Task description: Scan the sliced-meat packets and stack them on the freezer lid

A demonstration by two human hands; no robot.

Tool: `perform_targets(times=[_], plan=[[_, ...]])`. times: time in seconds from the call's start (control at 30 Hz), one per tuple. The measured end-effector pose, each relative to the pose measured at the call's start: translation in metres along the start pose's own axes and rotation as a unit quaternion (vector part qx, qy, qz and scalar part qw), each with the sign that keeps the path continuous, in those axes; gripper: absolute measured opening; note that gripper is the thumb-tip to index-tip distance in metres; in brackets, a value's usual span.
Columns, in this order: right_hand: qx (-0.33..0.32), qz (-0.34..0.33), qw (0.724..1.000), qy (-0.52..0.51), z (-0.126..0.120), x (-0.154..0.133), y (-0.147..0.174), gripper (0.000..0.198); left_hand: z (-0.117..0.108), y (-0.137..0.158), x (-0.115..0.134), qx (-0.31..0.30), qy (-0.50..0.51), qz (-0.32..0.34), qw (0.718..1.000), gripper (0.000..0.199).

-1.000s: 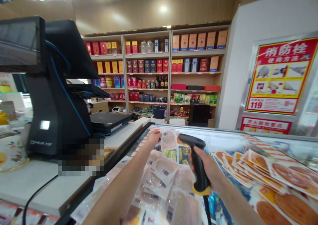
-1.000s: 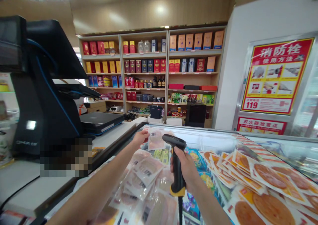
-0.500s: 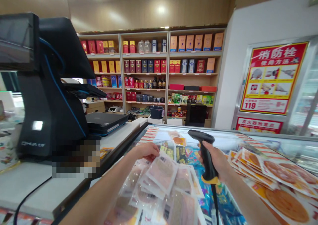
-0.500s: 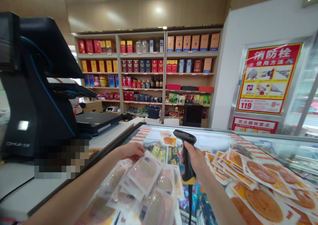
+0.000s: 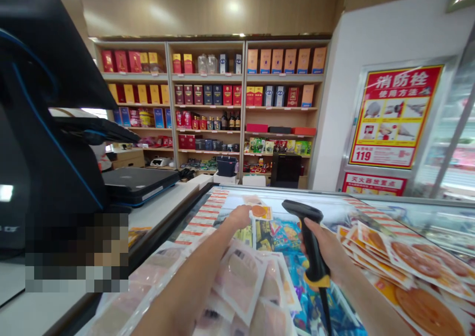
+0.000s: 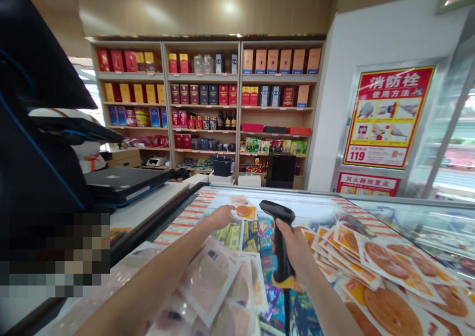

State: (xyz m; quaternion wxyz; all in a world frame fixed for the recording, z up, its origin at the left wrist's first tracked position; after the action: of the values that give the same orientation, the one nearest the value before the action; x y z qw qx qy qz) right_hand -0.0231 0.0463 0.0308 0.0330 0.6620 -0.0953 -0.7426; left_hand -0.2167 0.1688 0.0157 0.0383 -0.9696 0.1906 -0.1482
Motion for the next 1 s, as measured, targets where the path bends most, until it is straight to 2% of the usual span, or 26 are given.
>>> perform_targets(times=[0.17, 0.3, 0.4, 0.53, 0.63, 0.7, 0.8, 1.0], plan=[[0.018, 0.015, 1.0, -0.007, -0.004, 0.004, -0.004, 0.034, 0.023, -0.023, -0.004, -0.034, -0.013, 0.008, 0.999, 0.03], [0.005, 0.016, 1.0, -0.009, 0.002, 0.006, -0.003, 0.033, 0.029, -0.024, -0.003, -0.038, 0.014, -0.012, 0.999, 0.03], [0.004, 0.025, 1.0, 0.0, 0.005, 0.007, 0.001, 0.035, 0.017, -0.016, -0.002, -0.014, 0.065, -0.029, 0.997, 0.029], [-0.019, 0.028, 0.999, -0.007, 0.016, 0.001, 0.015, 0.034, -0.023, 0.003, -0.017, 0.069, 0.167, -0.059, 0.982, 0.028], [-0.064, 0.023, 0.997, -0.019, 0.035, -0.004, 0.029, 0.033, -0.053, 0.023, -0.039, 0.137, 0.259, -0.093, 0.952, 0.03], [-0.079, 0.022, 0.997, -0.011, 0.045, -0.003, 0.037, 0.034, -0.064, 0.037, -0.052, 0.17, 0.323, -0.112, 0.924, 0.03], [-0.097, 0.022, 0.995, -0.003, 0.059, 0.001, 0.047, 0.035, -0.068, 0.056, -0.062, 0.207, 0.418, -0.129, 0.875, 0.03], [-0.117, 0.054, 0.991, -0.032, 0.074, 0.018, 0.061, 0.034, -0.062, 0.076, -0.062, 0.262, 0.553, -0.129, 0.78, 0.03]])
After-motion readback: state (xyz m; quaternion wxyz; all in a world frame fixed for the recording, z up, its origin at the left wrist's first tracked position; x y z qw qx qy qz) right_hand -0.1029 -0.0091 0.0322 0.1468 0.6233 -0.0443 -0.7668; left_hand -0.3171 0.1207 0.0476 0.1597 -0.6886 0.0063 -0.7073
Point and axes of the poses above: each hand's wrist, its own y-axis away from the middle knuckle, its own z-axis out of the palm, x = y × z, the point moved 10 cm from there along -y, towards the middle knuckle, and after that the axes turned 8 degrees about z, right-handed, at the moved point
